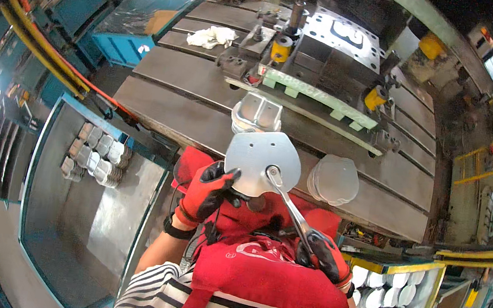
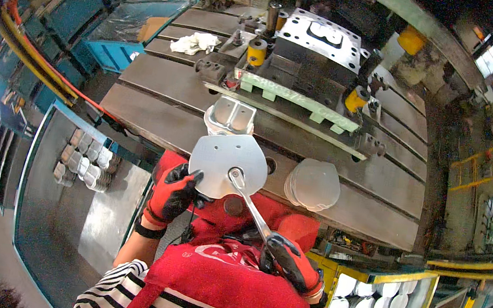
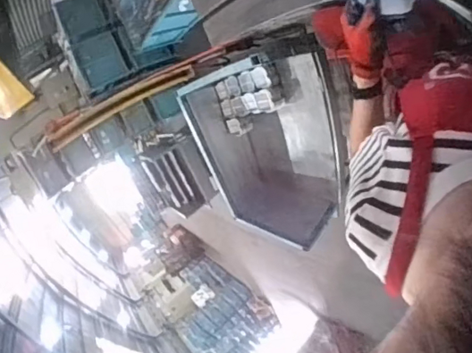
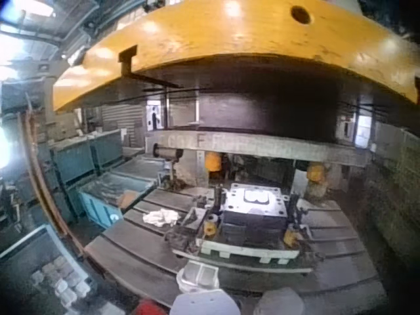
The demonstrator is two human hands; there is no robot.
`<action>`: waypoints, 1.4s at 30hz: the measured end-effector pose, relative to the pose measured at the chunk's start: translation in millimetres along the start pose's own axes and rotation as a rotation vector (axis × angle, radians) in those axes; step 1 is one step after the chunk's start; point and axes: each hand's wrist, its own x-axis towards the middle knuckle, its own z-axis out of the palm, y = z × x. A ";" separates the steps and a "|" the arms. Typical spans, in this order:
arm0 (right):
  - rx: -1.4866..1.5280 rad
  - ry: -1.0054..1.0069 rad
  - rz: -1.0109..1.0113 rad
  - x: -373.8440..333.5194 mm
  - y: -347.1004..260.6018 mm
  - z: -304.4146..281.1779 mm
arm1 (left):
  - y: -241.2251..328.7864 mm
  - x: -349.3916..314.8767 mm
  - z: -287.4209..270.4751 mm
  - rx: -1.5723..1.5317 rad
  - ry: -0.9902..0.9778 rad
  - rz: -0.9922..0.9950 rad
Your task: Placing metal blanks into an industrial press, operating the machine, and removing the stamped components.
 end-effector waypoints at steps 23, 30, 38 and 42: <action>0.095 -0.072 0.016 -1.9 -1.9 8.1 | 8.5 -6.7 2.4 -0.177 0.011 0.071; 0.207 -0.071 0.006 0.2 11.8 5.7 | -1.8 -4.2 1.8 -0.187 0.080 0.030; 0.130 -0.021 0.019 1.9 10.0 2.0 | -15.3 2.6 -10.6 -0.269 -0.046 0.048; 0.090 -0.026 -0.015 3.0 5.0 1.6 | -24.4 10.3 -15.7 -0.390 -0.055 0.024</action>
